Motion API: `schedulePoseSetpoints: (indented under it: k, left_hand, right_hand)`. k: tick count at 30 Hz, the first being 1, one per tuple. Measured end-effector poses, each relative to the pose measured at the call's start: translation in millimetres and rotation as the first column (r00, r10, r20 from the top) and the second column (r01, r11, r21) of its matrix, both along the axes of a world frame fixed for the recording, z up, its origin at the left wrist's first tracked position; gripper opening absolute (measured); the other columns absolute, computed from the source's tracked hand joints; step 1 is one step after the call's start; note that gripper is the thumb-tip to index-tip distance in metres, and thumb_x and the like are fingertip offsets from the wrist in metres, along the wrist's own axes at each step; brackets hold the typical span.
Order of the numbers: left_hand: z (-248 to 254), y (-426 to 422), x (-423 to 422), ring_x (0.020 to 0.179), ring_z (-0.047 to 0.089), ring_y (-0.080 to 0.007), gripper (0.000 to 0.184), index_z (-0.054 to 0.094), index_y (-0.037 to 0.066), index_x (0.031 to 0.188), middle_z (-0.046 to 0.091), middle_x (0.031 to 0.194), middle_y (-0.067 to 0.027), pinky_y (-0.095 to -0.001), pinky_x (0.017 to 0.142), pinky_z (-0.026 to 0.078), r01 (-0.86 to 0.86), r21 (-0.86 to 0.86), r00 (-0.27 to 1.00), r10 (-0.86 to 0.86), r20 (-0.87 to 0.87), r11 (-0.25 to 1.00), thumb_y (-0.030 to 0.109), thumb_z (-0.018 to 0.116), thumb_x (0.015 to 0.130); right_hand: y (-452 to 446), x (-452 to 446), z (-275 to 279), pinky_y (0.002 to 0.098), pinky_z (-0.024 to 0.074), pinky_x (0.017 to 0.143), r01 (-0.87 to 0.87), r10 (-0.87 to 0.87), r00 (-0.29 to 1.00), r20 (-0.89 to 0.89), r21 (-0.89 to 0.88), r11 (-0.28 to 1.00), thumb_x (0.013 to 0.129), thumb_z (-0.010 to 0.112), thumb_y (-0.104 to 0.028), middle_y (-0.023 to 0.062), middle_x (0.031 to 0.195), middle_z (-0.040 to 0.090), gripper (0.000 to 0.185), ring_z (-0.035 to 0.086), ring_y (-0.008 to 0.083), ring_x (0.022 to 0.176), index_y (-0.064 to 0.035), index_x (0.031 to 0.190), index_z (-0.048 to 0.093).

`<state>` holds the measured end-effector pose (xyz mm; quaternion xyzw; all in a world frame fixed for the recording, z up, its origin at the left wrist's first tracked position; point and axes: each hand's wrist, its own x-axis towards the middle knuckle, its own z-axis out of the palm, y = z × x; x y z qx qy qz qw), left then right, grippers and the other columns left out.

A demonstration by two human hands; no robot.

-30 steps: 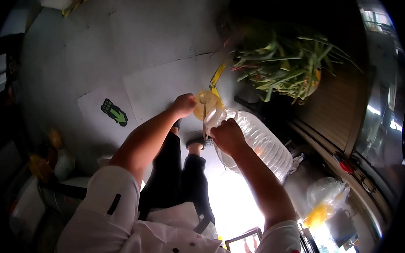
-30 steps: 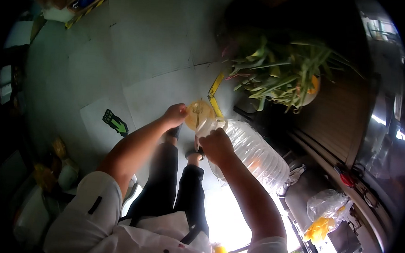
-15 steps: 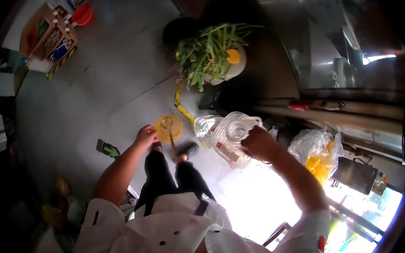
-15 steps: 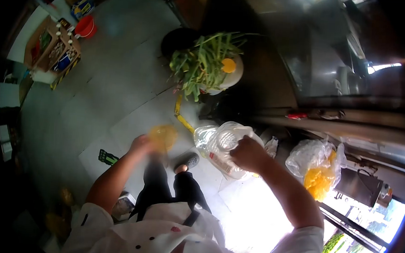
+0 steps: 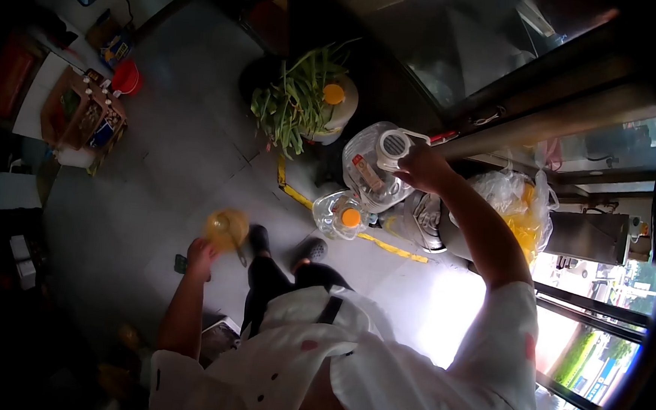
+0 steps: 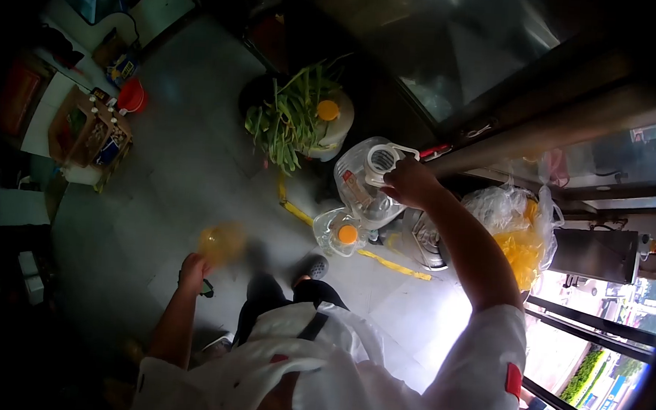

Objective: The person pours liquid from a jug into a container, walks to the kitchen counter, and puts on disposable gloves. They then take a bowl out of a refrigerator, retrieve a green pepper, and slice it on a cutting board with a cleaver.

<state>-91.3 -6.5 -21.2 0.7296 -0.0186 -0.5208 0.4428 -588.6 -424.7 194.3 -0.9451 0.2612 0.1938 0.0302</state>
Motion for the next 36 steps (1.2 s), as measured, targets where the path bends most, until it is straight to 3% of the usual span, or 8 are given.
schedulePoseSetpoints:
  k: [8, 12, 15, 20, 24, 25, 29, 36]
  left_hand:
    - [61, 19, 19, 0.069, 0.055, -0.0127, 0.010, 0.052, 0.005, 0.091, 0.055, 0.081, -0.0039, -0.0267, 0.065, 0.052, -0.065, -0.015, 0.997, 0.066, 0.045, 0.998, 0.010, 0.059, 0.096]
    - [59, 24, 39, 0.069, 0.057, -0.0146, 0.008, 0.052, 0.002, 0.096, 0.057, 0.084, -0.0071, -0.0272, 0.063, 0.053, -0.136, -0.030, 0.990, 0.137, 0.029, 0.990, 0.008, 0.057, 0.096]
    - [56, 22, 58, 0.067, 0.057, -0.0151, 0.008, 0.051, 0.001, 0.097, 0.057, 0.085, -0.0079, -0.0275, 0.061, 0.053, -0.184, -0.045, 0.983, 0.183, -0.021, 0.982, 0.007, 0.057, 0.095]
    - [32, -1, 99, 0.062, 0.052, -0.0147, 0.008, 0.049, 0.003, 0.091, 0.054, 0.080, -0.0060, -0.0277, 0.056, 0.050, -0.105, -0.111, 0.988, 0.091, -0.128, 0.988, 0.006, 0.057, 0.095]
    - [34, -61, 115, 0.051, 0.040, -0.0127, 0.021, 0.043, 0.008, 0.075, 0.045, 0.063, -0.0034, -0.0284, 0.047, 0.034, -0.087, -0.115, 0.991, 0.074, -0.112, 0.990, 0.003, 0.055, 0.092]
    - [30, -73, 127, 0.060, 0.052, -0.0142, 0.014, 0.049, 0.006, 0.083, 0.053, 0.073, -0.0052, -0.0295, 0.054, 0.047, -0.058, -0.073, 0.992, 0.049, -0.118, 0.996, 0.006, 0.058, 0.093]
    - [24, -124, 157, 0.089, 0.067, -0.0201, 0.011, 0.057, 0.008, 0.094, 0.064, 0.094, -0.0065, -0.0356, 0.081, 0.059, -0.054, 0.039, 0.998, 0.055, -0.030, 0.998, 0.014, 0.066, 0.093]
    - [17, -202, 203, 0.093, 0.065, -0.0193, 0.013, 0.055, 0.008, 0.095, 0.064, 0.099, -0.0069, -0.0357, 0.080, 0.058, 0.006, 0.084, 1.000, -0.008, 0.019, 0.996, 0.014, 0.066, 0.094]
  right_hand:
    - [-26, -22, -117, 0.0429, 0.0481, 0.097, 0.089, -0.092, 0.991, -0.093, -0.040, 0.995, 0.090, 0.065, -0.046, 0.0110, 0.094, 0.071, 0.035, 0.064, 0.0317, 0.102, -0.0129, 0.095, 0.075]
    - [1, -24, -195, 0.0422, 0.0471, 0.099, 0.345, -0.346, 0.926, -0.152, -0.032, 0.938, 0.086, 0.065, -0.029, 0.0134, 0.113, 0.068, 0.030, 0.057, 0.0309, 0.119, -0.0083, 0.107, 0.072]
    - [23, -26, -199, 0.0422, 0.0452, 0.102, 0.346, -0.353, 0.934, -0.057, -0.107, 0.932, 0.085, 0.066, -0.025, 0.0127, 0.123, 0.063, 0.037, 0.055, 0.0300, 0.122, -0.0089, 0.118, 0.066]
    - [22, 27, -140, 0.0451, 0.0447, 0.103, 0.543, -0.555, 0.810, 0.188, 0.114, 0.832, 0.086, 0.063, -0.023, 0.0136, 0.118, 0.060, 0.033, 0.056, 0.0327, 0.119, -0.0069, 0.115, 0.063]
    - [-21, 83, -158, 0.0452, 0.0501, 0.098, 0.615, -0.657, 0.700, 0.280, 0.231, 0.754, 0.084, 0.066, -0.027, 0.0150, 0.123, 0.058, 0.046, 0.056, 0.0346, 0.120, -0.0071, 0.125, 0.058]
    - [-41, 101, -170, 0.0452, 0.0505, 0.098, 0.630, -0.671, 0.686, 0.283, 0.229, 0.742, 0.084, 0.067, -0.027, 0.0154, 0.127, 0.056, 0.050, 0.054, 0.0348, 0.122, -0.0078, 0.129, 0.056]
    - [-130, 187, -200, 0.0461, 0.0499, 0.100, 0.721, -0.760, 0.637, 0.126, 0.249, 0.646, 0.082, 0.073, -0.027, 0.0189, 0.146, 0.040, 0.077, 0.044, 0.0389, 0.133, -0.0098, 0.147, 0.035]
    - [-220, 263, -280, 0.0473, 0.0545, 0.094, 0.754, -0.732, 0.654, -0.191, 0.090, 0.650, 0.082, 0.073, -0.019, 0.0201, 0.155, 0.026, 0.084, 0.041, 0.0404, 0.134, -0.0117, 0.151, 0.026]
